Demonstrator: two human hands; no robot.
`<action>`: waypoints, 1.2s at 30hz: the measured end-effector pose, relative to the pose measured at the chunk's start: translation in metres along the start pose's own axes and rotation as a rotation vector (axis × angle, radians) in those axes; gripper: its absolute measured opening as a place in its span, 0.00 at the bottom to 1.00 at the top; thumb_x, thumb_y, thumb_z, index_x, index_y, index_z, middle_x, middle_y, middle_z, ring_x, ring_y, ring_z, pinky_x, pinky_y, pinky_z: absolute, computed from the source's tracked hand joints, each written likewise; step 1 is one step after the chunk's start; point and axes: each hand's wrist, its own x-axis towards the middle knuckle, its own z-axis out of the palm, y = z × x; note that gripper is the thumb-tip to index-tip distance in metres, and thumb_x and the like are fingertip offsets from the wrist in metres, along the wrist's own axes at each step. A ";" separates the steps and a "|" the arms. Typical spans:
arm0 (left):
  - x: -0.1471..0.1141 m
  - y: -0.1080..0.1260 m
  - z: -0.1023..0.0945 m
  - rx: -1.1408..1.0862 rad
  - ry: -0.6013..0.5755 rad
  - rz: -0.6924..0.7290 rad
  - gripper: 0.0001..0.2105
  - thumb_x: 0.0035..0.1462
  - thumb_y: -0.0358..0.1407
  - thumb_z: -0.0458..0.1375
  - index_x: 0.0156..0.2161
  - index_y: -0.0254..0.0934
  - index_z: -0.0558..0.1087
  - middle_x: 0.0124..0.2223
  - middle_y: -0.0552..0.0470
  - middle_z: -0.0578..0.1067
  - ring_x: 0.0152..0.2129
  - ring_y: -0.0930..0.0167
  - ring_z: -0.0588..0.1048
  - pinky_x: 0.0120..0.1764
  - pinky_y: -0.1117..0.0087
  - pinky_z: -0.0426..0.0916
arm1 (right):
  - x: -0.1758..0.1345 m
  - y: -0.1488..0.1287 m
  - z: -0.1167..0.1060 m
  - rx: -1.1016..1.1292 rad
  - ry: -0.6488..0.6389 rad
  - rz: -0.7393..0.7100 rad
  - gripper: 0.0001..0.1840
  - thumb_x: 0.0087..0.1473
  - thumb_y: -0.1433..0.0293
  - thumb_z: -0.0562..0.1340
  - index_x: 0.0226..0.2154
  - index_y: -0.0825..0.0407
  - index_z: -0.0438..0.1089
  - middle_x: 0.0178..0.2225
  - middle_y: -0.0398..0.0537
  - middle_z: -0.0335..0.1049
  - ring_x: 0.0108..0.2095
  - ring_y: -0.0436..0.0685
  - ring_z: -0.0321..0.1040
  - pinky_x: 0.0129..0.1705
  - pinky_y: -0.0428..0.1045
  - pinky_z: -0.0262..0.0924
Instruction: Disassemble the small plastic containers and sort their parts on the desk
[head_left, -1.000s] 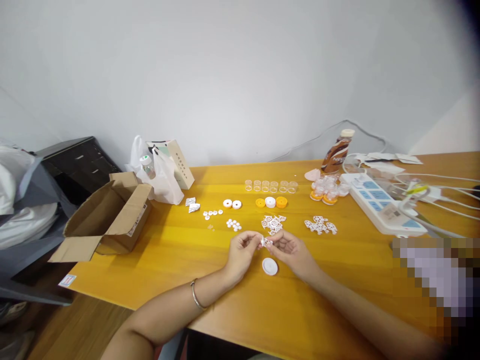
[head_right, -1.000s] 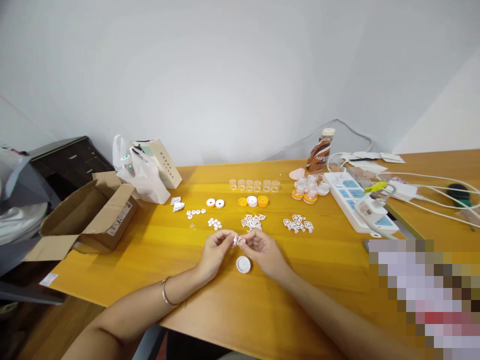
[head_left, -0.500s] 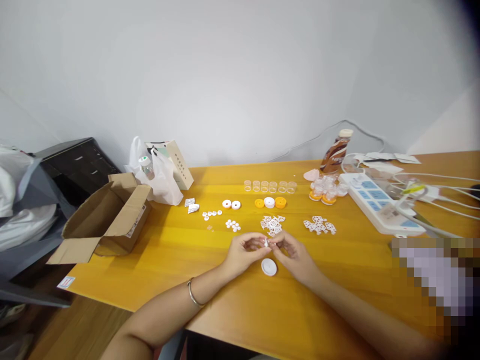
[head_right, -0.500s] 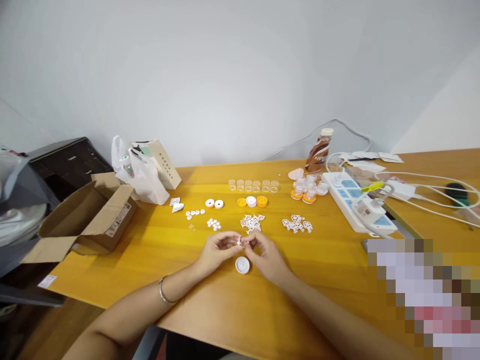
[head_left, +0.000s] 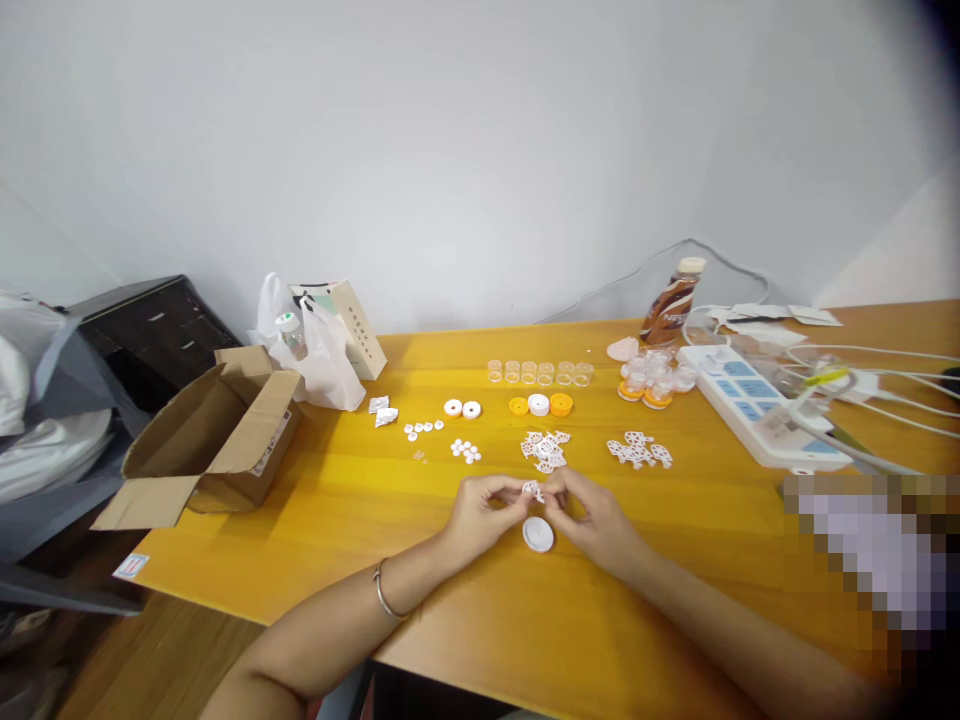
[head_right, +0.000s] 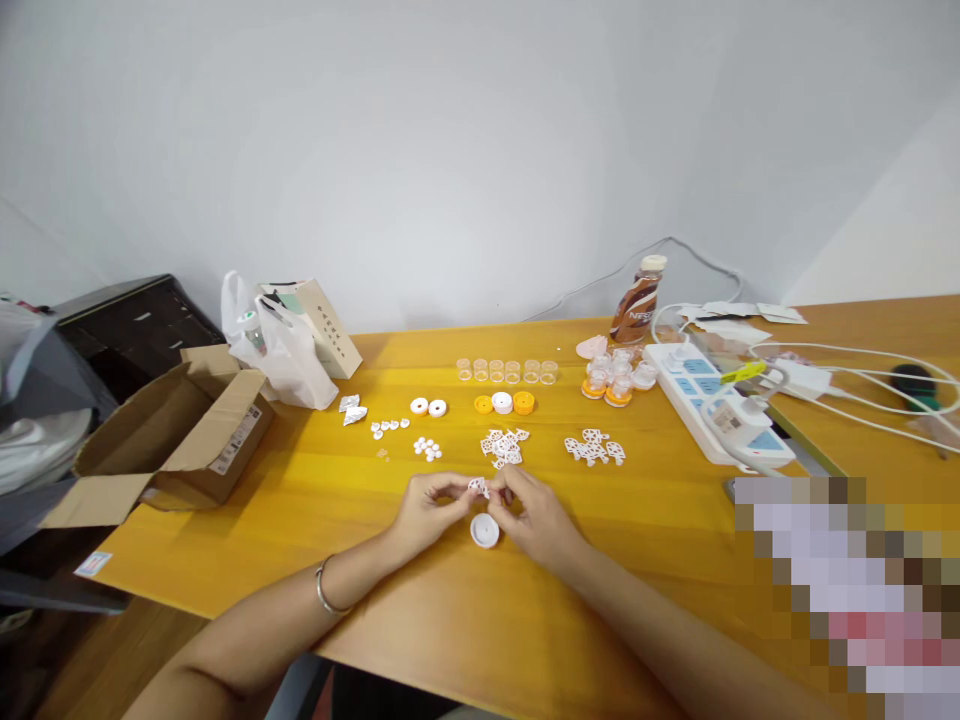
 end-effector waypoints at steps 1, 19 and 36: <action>-0.001 0.000 0.000 0.053 0.020 0.017 0.12 0.53 0.41 0.57 0.34 0.33 0.77 0.31 0.48 0.79 0.25 0.71 0.75 0.32 0.72 0.70 | 0.000 -0.001 0.001 0.009 0.012 0.037 0.05 0.50 0.71 0.54 0.25 0.49 0.60 0.23 0.40 0.60 0.24 0.51 0.58 0.28 0.46 0.56; -0.002 -0.005 -0.003 0.350 0.091 0.228 0.08 0.54 0.36 0.55 0.34 0.35 0.74 0.29 0.50 0.76 0.23 0.75 0.71 0.29 0.75 0.66 | 0.002 -0.005 0.001 -0.079 -0.028 0.033 0.06 0.50 0.71 0.55 0.23 0.48 0.59 0.21 0.40 0.60 0.23 0.51 0.58 0.27 0.46 0.55; 0.012 -0.013 -0.009 0.049 0.164 0.028 0.06 0.53 0.36 0.56 0.34 0.34 0.68 0.30 0.51 0.74 0.26 0.74 0.72 0.31 0.74 0.67 | 0.027 0.033 -0.004 -0.166 0.189 0.028 0.06 0.53 0.65 0.57 0.28 0.48 0.68 0.29 0.46 0.68 0.34 0.57 0.66 0.38 0.53 0.60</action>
